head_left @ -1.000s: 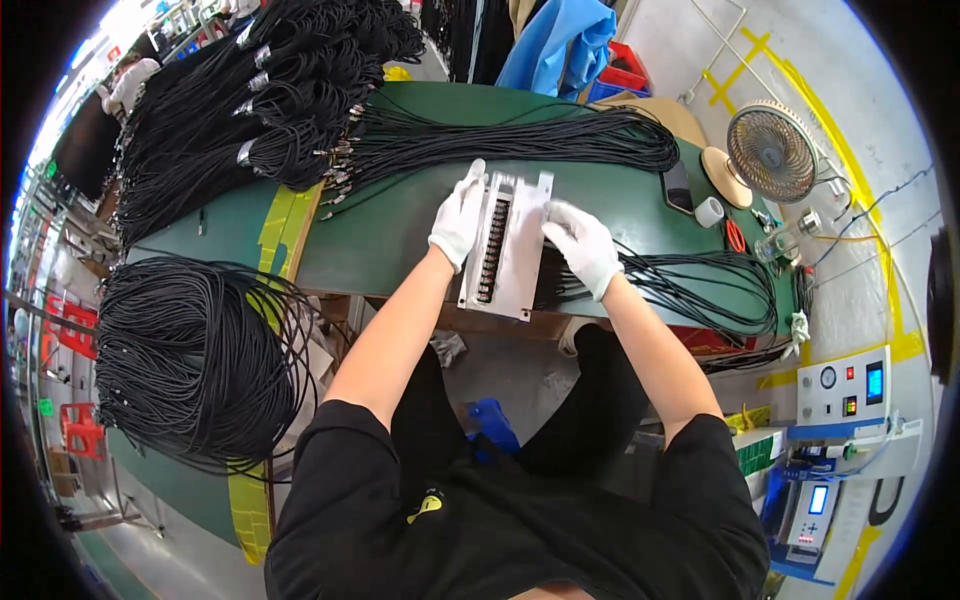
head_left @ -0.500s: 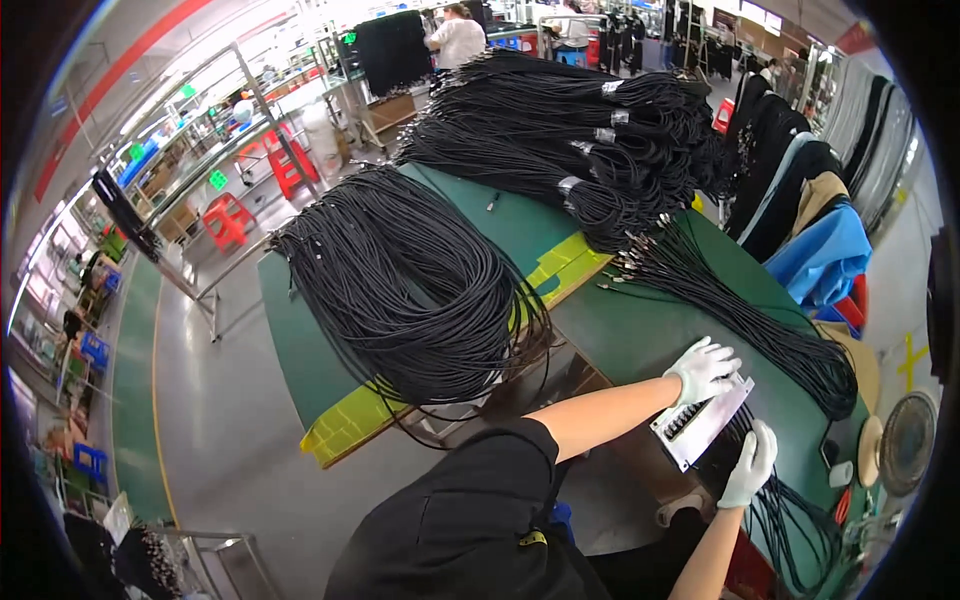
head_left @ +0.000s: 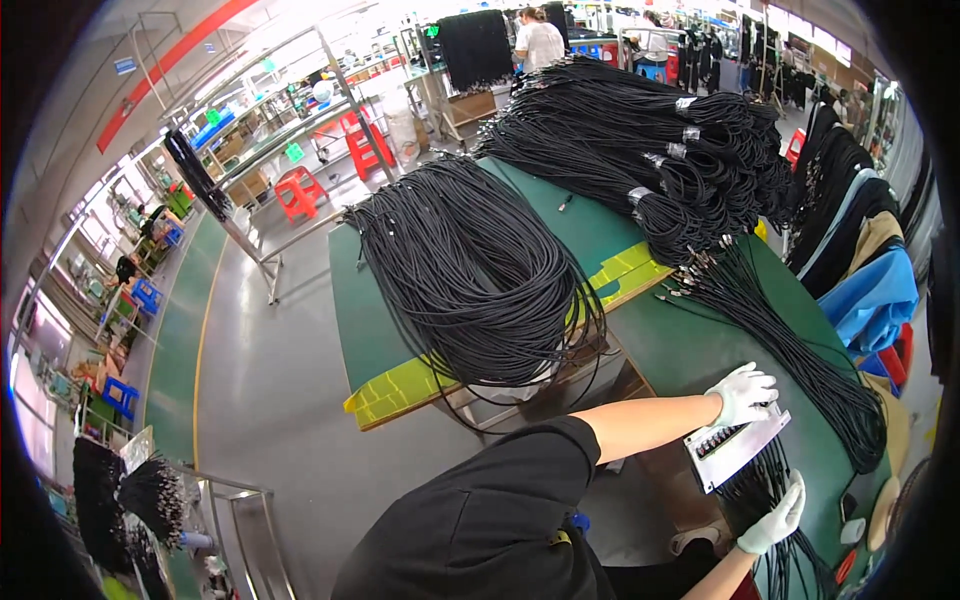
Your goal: The person assembles wiring harnesses by inserting terminals into a metal fixture, then tests them using an automatic tester machine.
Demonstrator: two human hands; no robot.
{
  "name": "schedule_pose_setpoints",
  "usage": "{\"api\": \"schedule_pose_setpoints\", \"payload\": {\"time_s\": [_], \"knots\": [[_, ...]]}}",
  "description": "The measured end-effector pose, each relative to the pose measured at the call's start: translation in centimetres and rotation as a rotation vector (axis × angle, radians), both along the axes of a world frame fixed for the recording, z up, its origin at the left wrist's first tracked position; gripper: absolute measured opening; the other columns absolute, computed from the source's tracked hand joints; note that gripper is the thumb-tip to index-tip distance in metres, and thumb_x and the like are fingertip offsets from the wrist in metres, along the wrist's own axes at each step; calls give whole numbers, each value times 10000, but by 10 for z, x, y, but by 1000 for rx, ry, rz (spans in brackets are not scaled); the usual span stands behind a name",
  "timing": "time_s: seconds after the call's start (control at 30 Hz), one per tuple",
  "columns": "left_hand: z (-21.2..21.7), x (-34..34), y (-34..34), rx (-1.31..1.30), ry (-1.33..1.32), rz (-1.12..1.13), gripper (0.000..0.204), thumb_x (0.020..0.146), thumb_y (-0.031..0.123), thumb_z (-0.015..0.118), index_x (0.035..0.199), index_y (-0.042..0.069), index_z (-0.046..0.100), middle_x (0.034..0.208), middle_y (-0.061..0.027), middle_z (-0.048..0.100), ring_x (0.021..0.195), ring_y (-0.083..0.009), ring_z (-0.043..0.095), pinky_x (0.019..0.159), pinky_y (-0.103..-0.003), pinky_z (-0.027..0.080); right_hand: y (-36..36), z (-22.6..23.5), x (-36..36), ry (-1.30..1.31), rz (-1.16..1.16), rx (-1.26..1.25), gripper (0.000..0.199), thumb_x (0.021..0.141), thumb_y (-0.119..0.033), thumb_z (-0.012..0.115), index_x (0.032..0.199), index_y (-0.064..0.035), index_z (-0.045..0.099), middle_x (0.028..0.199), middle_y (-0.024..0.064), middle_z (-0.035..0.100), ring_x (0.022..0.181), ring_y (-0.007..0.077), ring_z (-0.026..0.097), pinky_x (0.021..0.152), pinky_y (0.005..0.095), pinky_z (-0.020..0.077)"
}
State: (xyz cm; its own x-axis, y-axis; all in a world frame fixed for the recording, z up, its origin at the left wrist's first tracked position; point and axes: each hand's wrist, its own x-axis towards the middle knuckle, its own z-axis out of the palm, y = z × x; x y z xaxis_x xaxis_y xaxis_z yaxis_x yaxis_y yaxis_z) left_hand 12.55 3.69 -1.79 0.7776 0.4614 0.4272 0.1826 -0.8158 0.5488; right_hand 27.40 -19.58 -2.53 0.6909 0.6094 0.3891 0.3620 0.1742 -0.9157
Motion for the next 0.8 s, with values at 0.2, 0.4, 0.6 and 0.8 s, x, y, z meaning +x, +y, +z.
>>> {"api": "schedule_pose_setpoints", "payload": {"time_s": [0.2,0.4,0.6,0.8], "knots": [[15,-9,-3,-33,91,-11,473,874,404,624,1248,115,642,1357,-132,550,1334,-300,466,1186,-502,251,3,17,-15,89,5,29,385,1078,-199,416,1207,106,612,1208,192,658,1129,249,626,1046,368,465],[13,-7,13,368,297,44,359,936,382,503,1134,149,690,1311,-75,627,1157,-273,605,963,-429,468,4,47,-45,-708,-216,-119,269,890,-7,501,1088,-24,681,1058,146,713,1006,282,678,923,377,519],[1,-7,32,-70,97,-145,353,932,187,611,1268,90,652,1416,-143,555,1335,-318,466,1142,-416,300,-36,44,-53,-122,-78,114,168,978,-109,578,988,-7,711,1014,89,716,994,178,663,898,313,511],[-17,-8,51,-74,99,-223,411,1014,200,504,1377,12,556,1520,-206,425,1383,-360,395,1155,-426,274,-155,37,-82,267,-169,154,161,995,-115,584,1031,-1,692,1025,80,710,1001,170,662,903,317,514]]}}
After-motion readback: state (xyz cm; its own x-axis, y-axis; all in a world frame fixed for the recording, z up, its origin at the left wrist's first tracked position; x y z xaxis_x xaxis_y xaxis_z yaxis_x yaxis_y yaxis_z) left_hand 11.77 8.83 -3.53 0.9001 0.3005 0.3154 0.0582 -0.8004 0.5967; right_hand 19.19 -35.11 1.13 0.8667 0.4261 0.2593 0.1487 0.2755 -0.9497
